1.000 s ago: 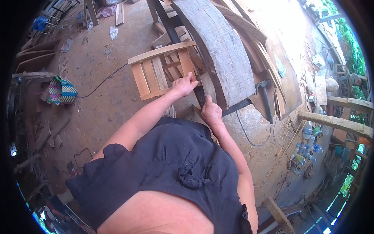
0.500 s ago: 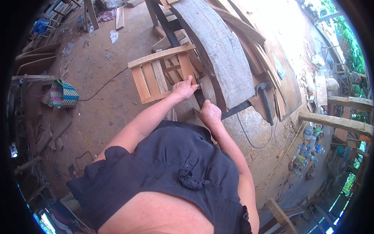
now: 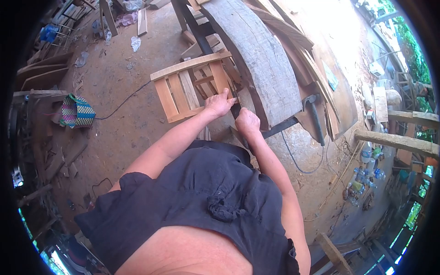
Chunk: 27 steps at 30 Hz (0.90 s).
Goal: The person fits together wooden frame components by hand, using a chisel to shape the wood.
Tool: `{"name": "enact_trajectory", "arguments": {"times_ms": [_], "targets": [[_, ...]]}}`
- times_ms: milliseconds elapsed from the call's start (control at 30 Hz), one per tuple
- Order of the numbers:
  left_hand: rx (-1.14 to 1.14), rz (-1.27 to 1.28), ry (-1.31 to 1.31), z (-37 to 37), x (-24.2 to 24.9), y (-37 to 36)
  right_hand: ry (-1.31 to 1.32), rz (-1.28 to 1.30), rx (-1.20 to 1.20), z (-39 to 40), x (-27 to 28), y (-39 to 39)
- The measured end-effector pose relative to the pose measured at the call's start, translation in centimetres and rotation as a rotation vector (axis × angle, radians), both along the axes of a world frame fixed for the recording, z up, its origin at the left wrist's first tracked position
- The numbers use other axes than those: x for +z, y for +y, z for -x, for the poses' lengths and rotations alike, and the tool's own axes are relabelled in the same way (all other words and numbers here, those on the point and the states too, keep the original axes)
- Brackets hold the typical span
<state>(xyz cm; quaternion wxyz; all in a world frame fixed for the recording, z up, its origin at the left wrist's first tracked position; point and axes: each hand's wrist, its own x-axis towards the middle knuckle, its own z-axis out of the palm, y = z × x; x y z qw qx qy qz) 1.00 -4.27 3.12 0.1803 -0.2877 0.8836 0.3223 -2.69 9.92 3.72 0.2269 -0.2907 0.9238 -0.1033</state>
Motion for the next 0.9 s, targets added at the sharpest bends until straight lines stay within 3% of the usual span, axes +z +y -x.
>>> {"name": "enact_trajectory", "arguments": {"times_ms": [367,567,700,900], "targets": [[-0.004,-0.031,-0.029,0.3,0.0,0.0,-0.064,-0.108,-0.054,-2.8,2.3,4.3],[-0.033,0.008,-0.003,0.7,-0.3,-0.3,-0.025,-0.026,-0.049,-1.0,1.6,1.5],[-0.035,0.062,0.153,0.3,-1.9,-0.2,-0.003,0.02,-0.07,-0.2,0.3,1.3],[-0.021,0.056,0.069,0.5,-0.8,-0.1,-0.033,0.014,-0.067,-2.4,2.1,5.2]]}}
